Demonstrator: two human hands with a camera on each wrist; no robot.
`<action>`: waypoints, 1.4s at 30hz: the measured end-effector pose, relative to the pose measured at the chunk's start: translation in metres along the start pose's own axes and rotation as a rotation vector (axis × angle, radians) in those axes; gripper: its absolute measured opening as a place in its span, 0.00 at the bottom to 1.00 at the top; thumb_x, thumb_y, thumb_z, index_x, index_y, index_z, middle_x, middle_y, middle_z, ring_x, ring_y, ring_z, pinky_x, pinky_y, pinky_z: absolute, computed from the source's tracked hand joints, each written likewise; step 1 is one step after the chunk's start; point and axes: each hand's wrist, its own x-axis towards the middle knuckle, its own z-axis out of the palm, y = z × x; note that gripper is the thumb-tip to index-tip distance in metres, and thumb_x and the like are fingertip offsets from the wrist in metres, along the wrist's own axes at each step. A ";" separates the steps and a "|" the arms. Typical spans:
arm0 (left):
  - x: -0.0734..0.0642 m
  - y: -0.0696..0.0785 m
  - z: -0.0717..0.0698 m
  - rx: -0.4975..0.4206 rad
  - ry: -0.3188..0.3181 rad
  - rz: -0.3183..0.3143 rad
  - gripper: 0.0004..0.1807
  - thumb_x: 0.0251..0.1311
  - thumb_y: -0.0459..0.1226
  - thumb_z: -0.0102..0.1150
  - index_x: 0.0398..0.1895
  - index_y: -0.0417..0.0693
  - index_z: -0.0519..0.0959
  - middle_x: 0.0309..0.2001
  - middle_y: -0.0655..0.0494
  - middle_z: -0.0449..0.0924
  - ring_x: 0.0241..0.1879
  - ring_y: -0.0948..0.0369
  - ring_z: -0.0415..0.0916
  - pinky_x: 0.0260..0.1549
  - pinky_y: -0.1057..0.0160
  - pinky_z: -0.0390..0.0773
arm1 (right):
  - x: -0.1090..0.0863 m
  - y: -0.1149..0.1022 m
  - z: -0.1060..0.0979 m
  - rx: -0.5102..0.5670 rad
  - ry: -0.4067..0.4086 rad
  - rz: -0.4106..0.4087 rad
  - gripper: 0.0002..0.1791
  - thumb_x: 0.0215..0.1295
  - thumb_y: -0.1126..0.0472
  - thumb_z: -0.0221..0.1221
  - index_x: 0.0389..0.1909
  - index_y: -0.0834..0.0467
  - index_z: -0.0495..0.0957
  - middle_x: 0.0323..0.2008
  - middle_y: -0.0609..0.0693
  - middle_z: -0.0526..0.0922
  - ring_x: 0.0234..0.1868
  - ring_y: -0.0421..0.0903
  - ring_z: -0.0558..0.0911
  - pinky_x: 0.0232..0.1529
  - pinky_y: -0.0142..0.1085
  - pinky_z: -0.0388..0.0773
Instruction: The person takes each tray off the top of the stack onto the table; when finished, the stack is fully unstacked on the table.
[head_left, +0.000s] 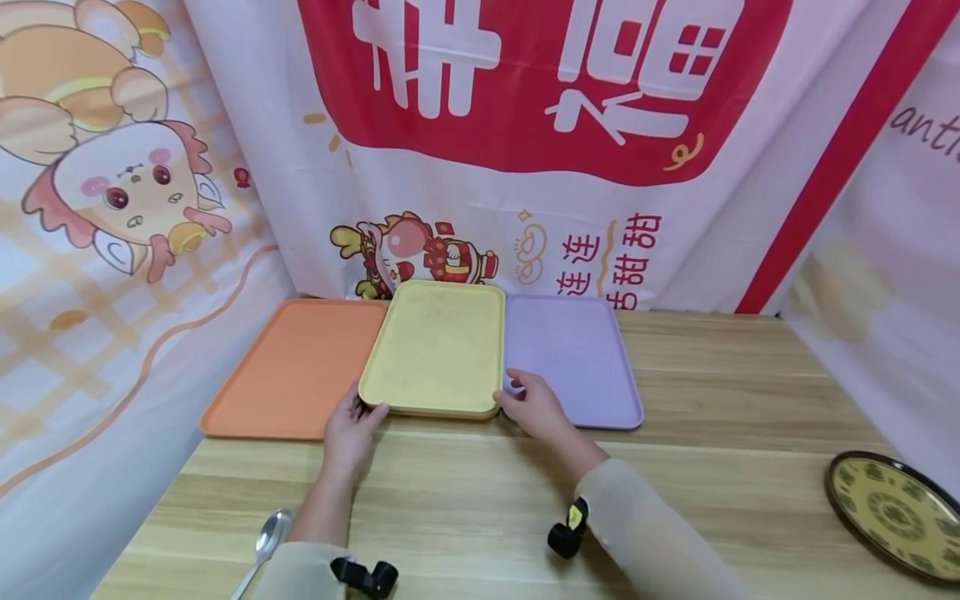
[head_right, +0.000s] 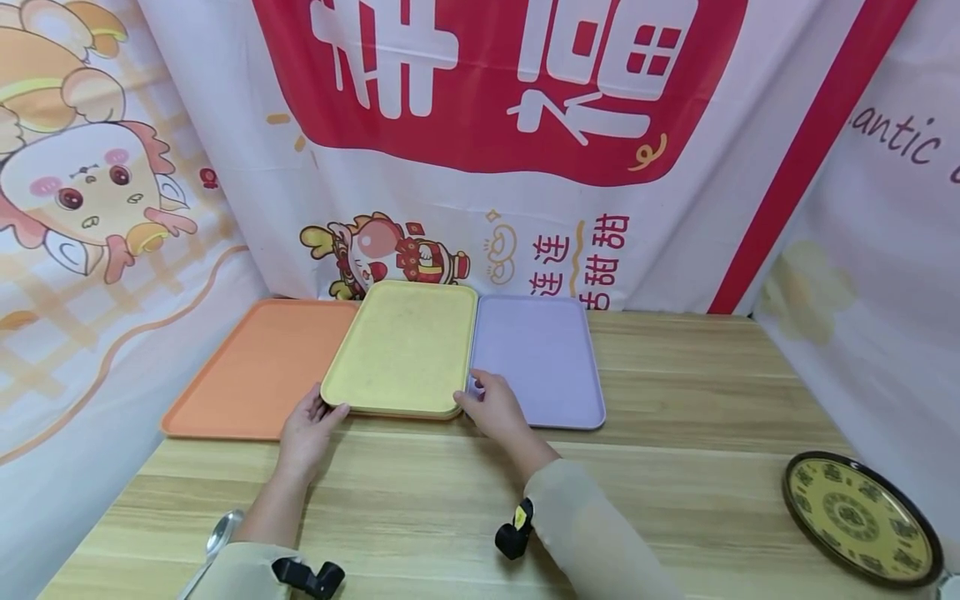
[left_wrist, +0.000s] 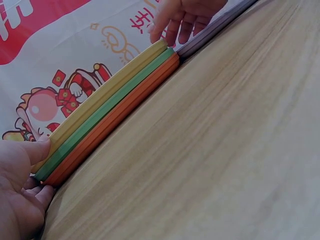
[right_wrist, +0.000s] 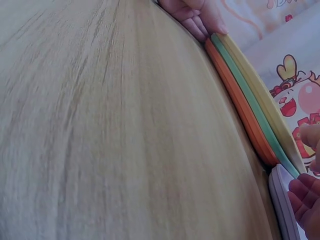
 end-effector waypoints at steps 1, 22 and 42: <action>0.000 0.000 0.000 0.001 -0.001 0.001 0.43 0.66 0.30 0.57 0.77 0.36 0.43 0.77 0.37 0.46 0.77 0.44 0.46 0.77 0.53 0.55 | 0.000 0.001 0.001 -0.002 -0.003 0.003 0.30 0.65 0.57 0.62 0.64 0.66 0.71 0.53 0.64 0.80 0.50 0.55 0.82 0.53 0.49 0.82; -0.001 0.003 0.001 0.006 0.007 0.018 0.42 0.66 0.30 0.58 0.76 0.34 0.46 0.76 0.34 0.47 0.76 0.42 0.47 0.76 0.51 0.55 | 0.002 0.001 0.012 0.053 -0.029 0.023 0.29 0.64 0.61 0.63 0.64 0.70 0.70 0.51 0.63 0.82 0.48 0.51 0.81 0.55 0.46 0.81; -0.001 0.003 0.001 -0.046 0.022 0.032 0.40 0.66 0.30 0.58 0.75 0.31 0.49 0.75 0.34 0.51 0.76 0.44 0.49 0.77 0.51 0.53 | 0.002 -0.021 0.023 0.731 -0.018 0.167 0.37 0.69 0.72 0.54 0.75 0.63 0.49 0.51 0.70 0.75 0.32 0.42 0.83 0.42 0.35 0.88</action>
